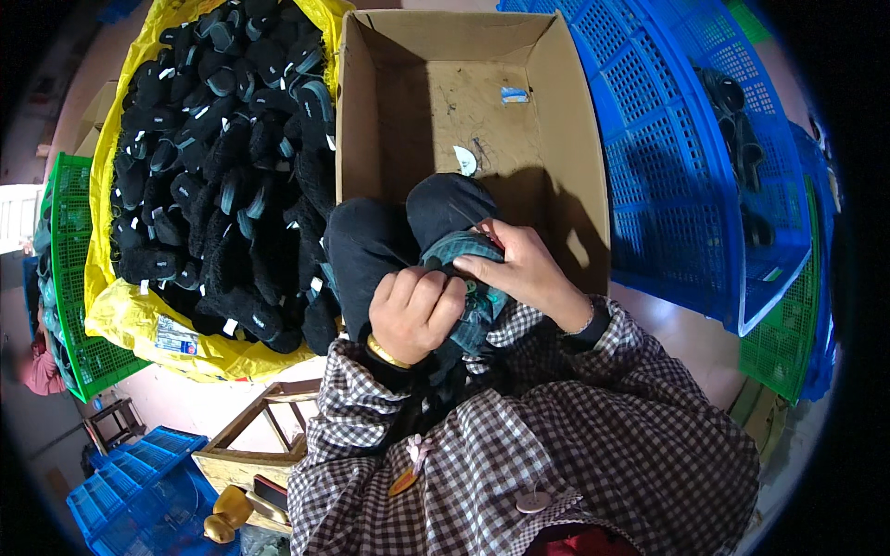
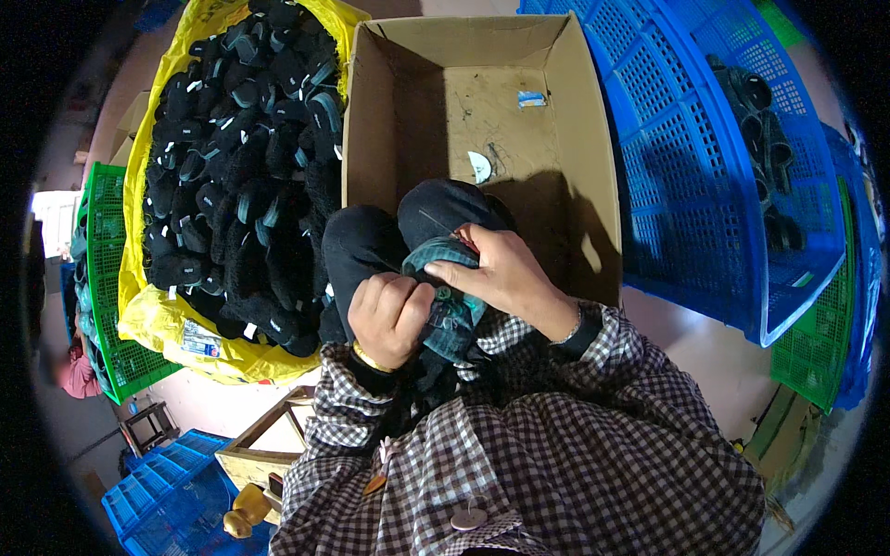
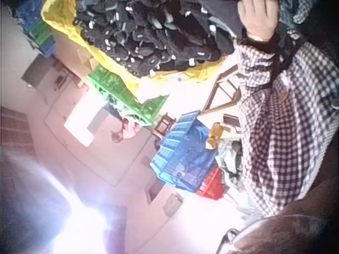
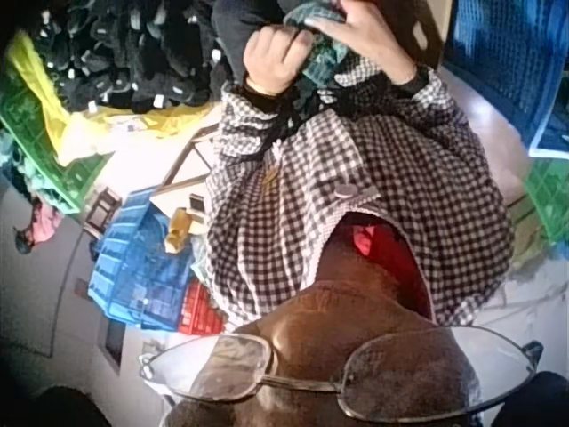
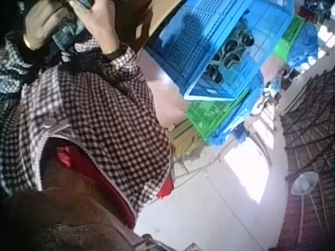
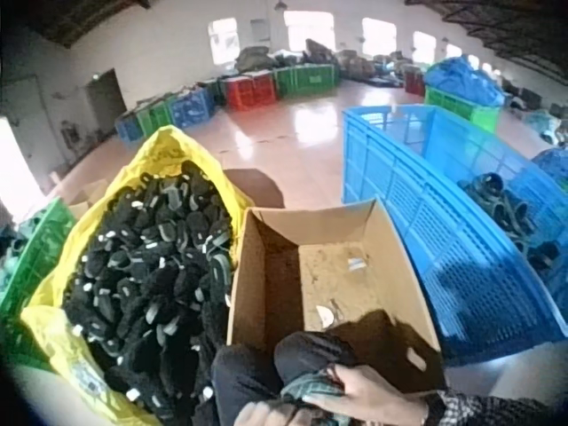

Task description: The person sits on the floor and uses scissors to trim loose threads and excess fabric from the edges of black slippers. They handle each slipper one at a time, turning it over to access different sides, then place the trimmed slippers into a blue crate.

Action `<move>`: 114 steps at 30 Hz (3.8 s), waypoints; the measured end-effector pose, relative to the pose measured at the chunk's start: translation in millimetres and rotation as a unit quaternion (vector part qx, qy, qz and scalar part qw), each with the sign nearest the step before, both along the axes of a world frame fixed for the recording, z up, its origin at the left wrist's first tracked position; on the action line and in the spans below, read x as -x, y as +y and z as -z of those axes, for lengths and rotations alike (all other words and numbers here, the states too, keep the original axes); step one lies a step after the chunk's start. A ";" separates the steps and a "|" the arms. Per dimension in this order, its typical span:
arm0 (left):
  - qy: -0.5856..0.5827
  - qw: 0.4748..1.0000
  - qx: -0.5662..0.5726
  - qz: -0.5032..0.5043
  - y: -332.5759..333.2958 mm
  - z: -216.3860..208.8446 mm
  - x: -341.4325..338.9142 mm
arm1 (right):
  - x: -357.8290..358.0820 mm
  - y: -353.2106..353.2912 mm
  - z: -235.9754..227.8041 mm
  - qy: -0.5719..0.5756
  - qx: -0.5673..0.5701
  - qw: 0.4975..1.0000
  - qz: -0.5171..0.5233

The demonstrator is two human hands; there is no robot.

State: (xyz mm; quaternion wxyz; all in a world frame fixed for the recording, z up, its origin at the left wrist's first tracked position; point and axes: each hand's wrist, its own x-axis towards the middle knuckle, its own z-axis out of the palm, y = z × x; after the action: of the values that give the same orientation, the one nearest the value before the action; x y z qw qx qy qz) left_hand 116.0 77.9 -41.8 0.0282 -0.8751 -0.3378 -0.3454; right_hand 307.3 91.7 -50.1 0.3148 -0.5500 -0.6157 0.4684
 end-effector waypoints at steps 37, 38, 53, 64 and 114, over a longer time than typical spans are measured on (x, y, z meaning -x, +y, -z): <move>0.018 0.923 0.352 0.152 -23.0 20.8 -14.0 | -1.2 -21.5 55.5 0.037 0.000 0.987 0.159; 0.010 0.922 0.356 0.155 -27.9 20.3 -8.2 | 0.1 -22.0 55.4 0.041 -0.013 0.985 0.166; -0.015 0.935 0.351 0.052 -23.6 41.6 -6.3 | -6.0 -21.7 45.1 0.016 -0.032 0.990 0.136; 0.084 0.897 0.381 0.208 -39.9 6.9 30.9 | 1.0 -21.0 44.1 0.049 0.041 0.977 0.205; -0.060 0.657 0.119 -0.742 -268.1 -30.1 150.4 | 45.2 47.5 -1.6 0.160 0.014 0.986 0.046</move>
State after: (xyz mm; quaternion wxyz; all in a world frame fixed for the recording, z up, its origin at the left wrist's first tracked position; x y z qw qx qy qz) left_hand -34.4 -190.2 -11.7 0.1503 -0.3066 -0.9143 -0.2179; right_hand 262.1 139.2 -48.5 0.4227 -0.4999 -0.5251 0.5438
